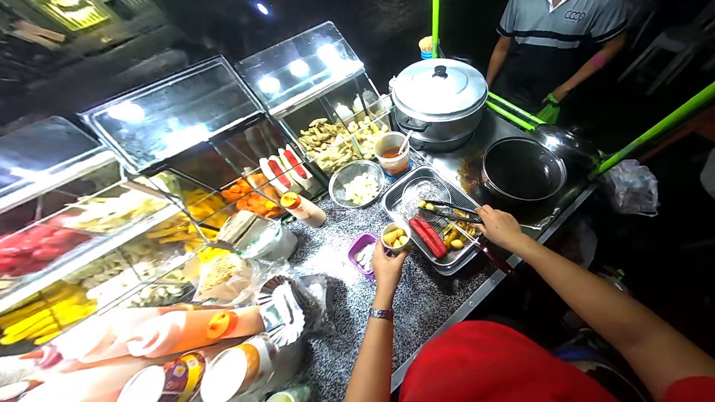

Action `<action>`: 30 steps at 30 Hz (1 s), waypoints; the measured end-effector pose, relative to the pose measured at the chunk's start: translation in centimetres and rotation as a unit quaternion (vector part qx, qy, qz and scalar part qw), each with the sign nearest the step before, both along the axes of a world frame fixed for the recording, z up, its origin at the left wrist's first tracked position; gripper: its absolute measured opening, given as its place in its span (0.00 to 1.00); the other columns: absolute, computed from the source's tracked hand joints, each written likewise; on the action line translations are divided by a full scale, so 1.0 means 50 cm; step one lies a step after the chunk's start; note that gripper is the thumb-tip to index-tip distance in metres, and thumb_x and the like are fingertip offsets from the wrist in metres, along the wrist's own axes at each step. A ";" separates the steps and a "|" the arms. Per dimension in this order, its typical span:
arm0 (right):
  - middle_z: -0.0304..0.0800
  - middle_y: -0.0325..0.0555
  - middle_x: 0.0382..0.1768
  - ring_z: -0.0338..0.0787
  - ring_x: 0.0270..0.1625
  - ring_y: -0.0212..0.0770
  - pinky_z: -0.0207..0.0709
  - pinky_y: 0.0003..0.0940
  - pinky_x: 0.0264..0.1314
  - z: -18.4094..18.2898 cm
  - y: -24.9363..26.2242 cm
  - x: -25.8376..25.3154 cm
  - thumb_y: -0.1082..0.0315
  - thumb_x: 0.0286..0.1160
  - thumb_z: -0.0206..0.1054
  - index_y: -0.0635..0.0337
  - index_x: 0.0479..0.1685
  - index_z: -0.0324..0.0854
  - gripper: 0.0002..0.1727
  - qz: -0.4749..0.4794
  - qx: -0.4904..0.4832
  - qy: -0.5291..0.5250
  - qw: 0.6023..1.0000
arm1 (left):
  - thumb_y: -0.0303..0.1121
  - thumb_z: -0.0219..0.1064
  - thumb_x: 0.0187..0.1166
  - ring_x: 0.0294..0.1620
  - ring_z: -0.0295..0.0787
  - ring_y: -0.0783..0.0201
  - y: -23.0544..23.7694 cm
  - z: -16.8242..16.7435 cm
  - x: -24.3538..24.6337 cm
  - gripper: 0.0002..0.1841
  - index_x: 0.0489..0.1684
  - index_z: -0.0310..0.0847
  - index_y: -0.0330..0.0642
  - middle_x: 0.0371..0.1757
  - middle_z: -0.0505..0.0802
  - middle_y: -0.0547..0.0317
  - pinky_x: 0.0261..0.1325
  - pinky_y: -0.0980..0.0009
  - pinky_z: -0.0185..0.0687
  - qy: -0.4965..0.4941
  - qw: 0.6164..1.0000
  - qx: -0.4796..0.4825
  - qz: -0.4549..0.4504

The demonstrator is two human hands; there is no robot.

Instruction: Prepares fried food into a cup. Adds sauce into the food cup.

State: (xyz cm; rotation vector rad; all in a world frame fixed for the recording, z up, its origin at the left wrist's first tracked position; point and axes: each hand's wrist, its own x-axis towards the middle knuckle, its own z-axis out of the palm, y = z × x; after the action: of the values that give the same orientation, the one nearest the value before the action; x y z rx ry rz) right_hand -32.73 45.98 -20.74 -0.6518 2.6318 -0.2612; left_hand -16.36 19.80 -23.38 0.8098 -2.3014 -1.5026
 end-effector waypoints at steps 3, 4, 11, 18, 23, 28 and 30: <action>0.79 0.62 0.76 0.84 0.73 0.64 0.73 0.62 0.76 0.006 0.014 -0.006 0.53 0.89 0.62 0.65 0.81 0.73 0.30 -0.017 -0.027 -0.038 0.999 | 0.31 0.84 0.61 0.66 0.89 0.51 -0.004 -0.006 0.000 0.40 0.76 0.72 0.27 0.67 0.88 0.36 0.72 0.57 0.82 -0.014 1.000 -0.012 -0.006; 0.79 0.62 0.76 0.82 0.75 0.63 0.71 0.62 0.78 0.009 0.020 -0.008 0.51 0.88 0.63 0.64 0.81 0.73 0.31 -0.025 -0.047 -0.056 0.997 | 0.32 0.83 0.61 0.67 0.88 0.51 -0.006 -0.008 -0.001 0.39 0.76 0.71 0.27 0.66 0.88 0.36 0.72 0.55 0.81 -0.018 1.000 -0.015 -0.001; 0.85 0.62 0.71 0.83 0.75 0.57 0.70 0.56 0.82 0.088 0.008 0.060 0.51 0.84 0.68 0.64 0.76 0.80 0.30 0.039 -0.195 -0.103 0.975 | 0.32 0.83 0.61 0.66 0.89 0.46 -0.008 -0.014 -0.020 0.39 0.75 0.73 0.28 0.64 0.90 0.36 0.72 0.49 0.81 -0.036 0.997 -0.066 0.006; 0.81 0.61 0.73 0.84 0.72 0.60 0.74 0.59 0.76 0.154 0.013 0.068 0.47 0.84 0.67 0.63 0.82 0.72 0.35 0.014 -0.143 -0.061 0.988 | 0.28 0.83 0.58 0.68 0.85 0.40 -0.005 -0.005 -0.027 0.39 0.75 0.72 0.23 0.66 0.86 0.29 0.72 0.45 0.78 0.011 0.997 -0.062 0.042; 0.74 0.64 0.79 0.82 0.73 0.65 0.74 0.61 0.75 0.093 0.016 0.002 0.49 0.85 0.65 0.68 0.84 0.67 0.37 -0.061 -0.002 -0.038 0.997 | 0.29 0.83 0.59 0.69 0.85 0.39 -0.006 -0.004 -0.026 0.40 0.76 0.72 0.24 0.67 0.86 0.29 0.73 0.44 0.77 0.008 0.998 -0.060 0.032; 0.75 0.61 0.80 0.82 0.74 0.63 0.74 0.61 0.76 0.029 0.009 0.011 0.51 0.88 0.63 0.64 0.83 0.70 0.33 -0.045 0.011 -0.054 0.997 | 0.31 0.83 0.61 0.68 0.86 0.41 -0.004 -0.007 -0.025 0.38 0.73 0.75 0.26 0.65 0.88 0.32 0.73 0.45 0.76 -0.011 0.998 -0.062 0.017; 0.75 0.59 0.80 0.82 0.75 0.63 0.74 0.62 0.75 0.022 0.000 0.018 0.51 0.89 0.61 0.61 0.82 0.72 0.30 -0.038 0.009 -0.058 0.998 | 0.30 0.84 0.60 0.67 0.86 0.41 -0.014 -0.013 -0.016 0.37 0.73 0.75 0.26 0.65 0.88 0.31 0.73 0.44 0.77 -0.018 0.998 -0.066 0.012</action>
State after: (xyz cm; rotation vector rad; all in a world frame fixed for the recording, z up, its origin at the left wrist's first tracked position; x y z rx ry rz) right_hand -31.84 46.00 -19.64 -0.5163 2.5479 -0.2884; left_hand -17.17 19.08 -24.03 0.8316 -2.3779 -1.3208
